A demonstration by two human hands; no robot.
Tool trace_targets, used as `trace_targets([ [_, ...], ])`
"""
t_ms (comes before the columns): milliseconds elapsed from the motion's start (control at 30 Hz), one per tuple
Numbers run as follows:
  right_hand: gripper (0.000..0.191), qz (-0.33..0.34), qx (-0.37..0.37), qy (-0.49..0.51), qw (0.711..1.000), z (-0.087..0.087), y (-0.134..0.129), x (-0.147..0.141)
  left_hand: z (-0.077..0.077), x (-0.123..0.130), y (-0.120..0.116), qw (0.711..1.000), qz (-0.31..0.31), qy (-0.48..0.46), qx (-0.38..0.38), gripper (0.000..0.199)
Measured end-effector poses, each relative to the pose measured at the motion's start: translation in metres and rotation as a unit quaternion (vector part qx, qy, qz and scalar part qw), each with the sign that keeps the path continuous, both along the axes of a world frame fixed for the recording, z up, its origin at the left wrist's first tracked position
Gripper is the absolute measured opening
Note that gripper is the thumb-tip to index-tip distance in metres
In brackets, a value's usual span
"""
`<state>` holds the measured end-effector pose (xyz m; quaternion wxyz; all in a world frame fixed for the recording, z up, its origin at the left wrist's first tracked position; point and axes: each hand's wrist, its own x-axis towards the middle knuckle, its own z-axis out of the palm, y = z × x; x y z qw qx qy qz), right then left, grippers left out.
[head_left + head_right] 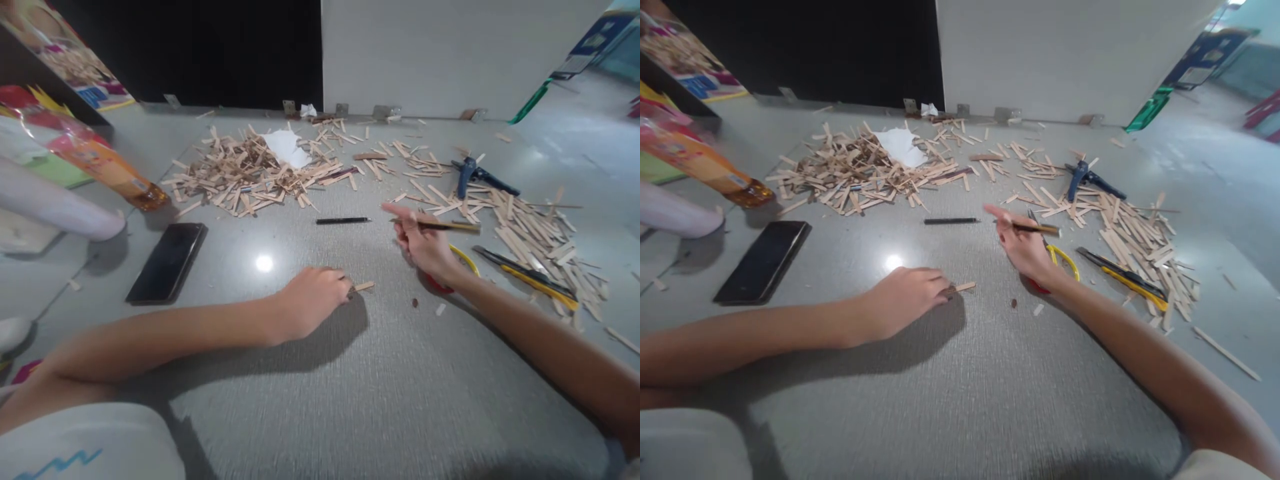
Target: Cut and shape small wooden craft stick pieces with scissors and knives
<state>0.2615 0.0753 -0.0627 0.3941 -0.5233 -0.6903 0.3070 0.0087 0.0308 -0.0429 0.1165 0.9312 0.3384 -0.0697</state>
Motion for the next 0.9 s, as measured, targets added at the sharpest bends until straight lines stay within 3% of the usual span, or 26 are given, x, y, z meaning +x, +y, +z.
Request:
trace_targets([
  [200,0.041,0.047,-0.038,0.095,0.994,0.021,-0.02,-0.019,-0.006,0.001,-0.003,0.994,-0.057,-0.056,0.071,0.019],
  [400,0.047,0.027,-0.063,0.172,0.983,0.034,-0.042,-0.03,-0.01,0.002,-0.044,0.994,-0.048,-0.008,0.097,0.022],
  [567,0.046,0.025,-0.07,0.139,0.987,0.018,-0.06,-0.037,-0.028,0.003,-0.07,0.988,-0.055,-0.032,0.137,0.053],
  [733,0.041,0.022,-0.136,0.124,0.983,-0.007,-0.071,-0.034,-0.041,0.01,-0.068,0.981,-0.022,-0.081,0.173,0.045],
  [900,0.034,0.021,-0.101,0.077,0.992,-0.013,-0.068,-0.026,-0.048,0.009,-0.067,0.977,-0.023,-0.128,0.172,0.048],
])
